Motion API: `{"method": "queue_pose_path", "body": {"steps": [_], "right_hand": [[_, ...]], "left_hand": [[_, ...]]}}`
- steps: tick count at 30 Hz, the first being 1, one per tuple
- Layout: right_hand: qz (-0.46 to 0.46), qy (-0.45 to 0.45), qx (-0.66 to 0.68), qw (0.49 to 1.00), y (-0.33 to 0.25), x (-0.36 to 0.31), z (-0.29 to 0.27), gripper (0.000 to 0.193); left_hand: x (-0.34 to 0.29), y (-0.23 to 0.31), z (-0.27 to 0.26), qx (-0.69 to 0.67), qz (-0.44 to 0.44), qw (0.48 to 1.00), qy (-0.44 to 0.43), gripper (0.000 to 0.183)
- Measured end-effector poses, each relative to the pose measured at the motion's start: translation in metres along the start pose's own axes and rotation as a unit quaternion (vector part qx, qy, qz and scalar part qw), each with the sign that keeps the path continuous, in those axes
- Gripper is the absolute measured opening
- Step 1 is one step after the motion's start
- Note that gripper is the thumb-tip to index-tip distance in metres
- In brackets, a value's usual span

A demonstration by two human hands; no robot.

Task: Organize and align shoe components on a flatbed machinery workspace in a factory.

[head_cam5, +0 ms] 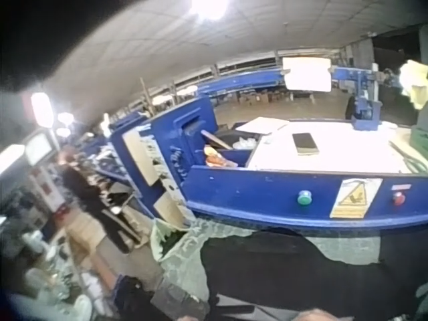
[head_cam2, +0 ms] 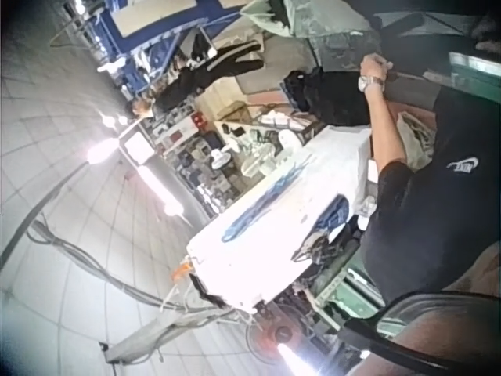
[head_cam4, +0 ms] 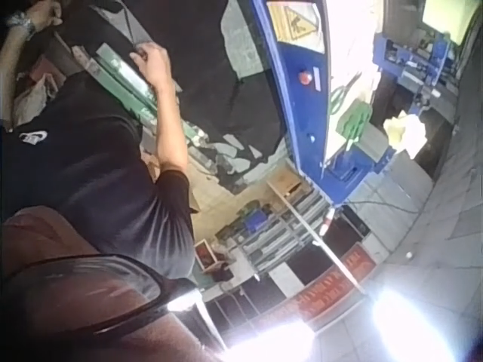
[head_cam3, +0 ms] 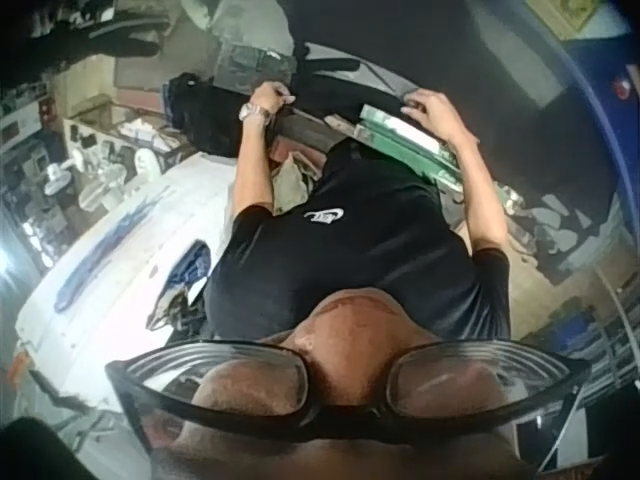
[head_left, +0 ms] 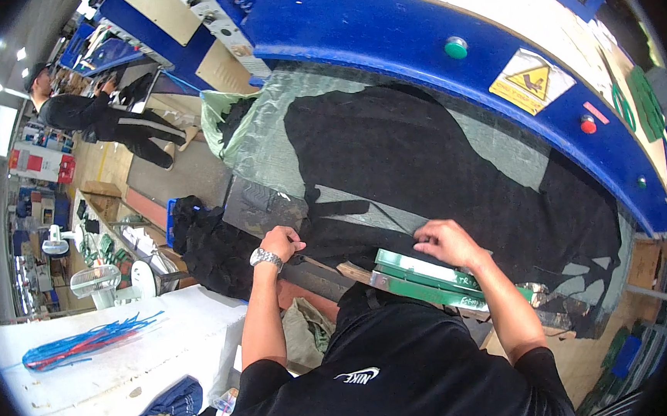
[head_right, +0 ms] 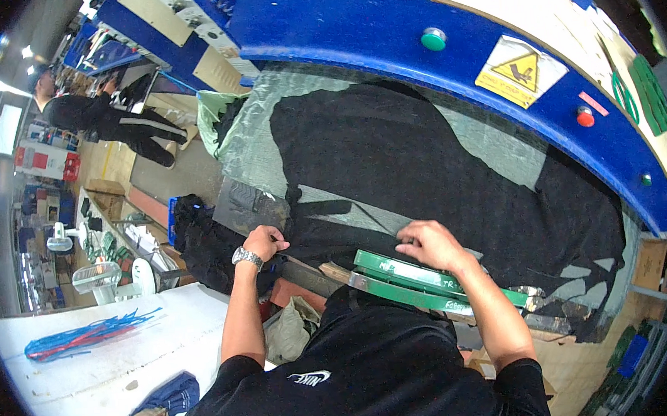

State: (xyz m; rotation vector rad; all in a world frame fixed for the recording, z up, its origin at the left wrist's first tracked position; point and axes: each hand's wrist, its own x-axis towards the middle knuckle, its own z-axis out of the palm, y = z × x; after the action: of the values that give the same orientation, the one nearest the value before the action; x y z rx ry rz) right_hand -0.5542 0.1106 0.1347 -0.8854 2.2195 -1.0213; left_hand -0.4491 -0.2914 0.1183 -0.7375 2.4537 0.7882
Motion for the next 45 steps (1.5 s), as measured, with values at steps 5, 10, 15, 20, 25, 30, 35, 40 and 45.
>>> {"method": "queue_pose_path", "body": {"steps": [5, 10, 15, 20, 25, 30, 35, 40, 45], "right_hand": [[0.054, -0.058, 0.105, 0.991, -0.002, 0.004, 0.006, 0.021], [0.069, 0.116, 0.113, 0.984, 0.007, 0.01, -0.015, 0.015], [0.058, -0.03, 0.068, 0.996, -0.005, 0.016, -0.003, 0.022], [0.081, 0.043, 0.103, 0.99, 0.001, -0.019, -0.023, 0.027], [0.195, 0.337, -0.016, 0.921, 0.058, -0.135, -0.091, 0.024], [0.396, 0.505, -0.179, 0.746, 0.164, -0.312, -0.148, 0.023], [0.517, 0.521, -0.208, 0.646, 0.257, -0.428, -0.199, 0.028], [0.527, 0.52, -0.196, 0.643, 0.314, -0.425, -0.274, 0.036], [0.452, 0.495, -0.304, 0.677, 0.377, -0.422, -0.318, 0.07]], "left_hand": [[0.006, 0.004, -0.015, 0.086, -0.003, 0.996, -0.003, 0.023], [0.013, 0.057, -0.017, 0.037, 0.224, 0.941, 0.249, 0.019], [0.026, 0.111, 0.035, 0.001, 0.433, 0.896, 0.101, 0.016], [0.021, 0.106, 0.054, 0.088, 0.418, 0.904, 0.011, 0.014], [0.014, 0.087, 0.041, 0.069, 0.39, 0.916, -0.059, 0.018], [0.016, 0.11, 0.027, 0.036, 0.393, 0.918, 0.031, 0.015], [-0.001, 0.176, 0.025, 0.095, 0.369, 0.924, 0.024, 0.014], [-0.024, 0.256, 0.071, 0.064, 0.409, 0.91, -0.035, 0.014], [-0.045, 0.348, 0.153, 0.101, 0.507, 0.85, -0.103, 0.016]]}}
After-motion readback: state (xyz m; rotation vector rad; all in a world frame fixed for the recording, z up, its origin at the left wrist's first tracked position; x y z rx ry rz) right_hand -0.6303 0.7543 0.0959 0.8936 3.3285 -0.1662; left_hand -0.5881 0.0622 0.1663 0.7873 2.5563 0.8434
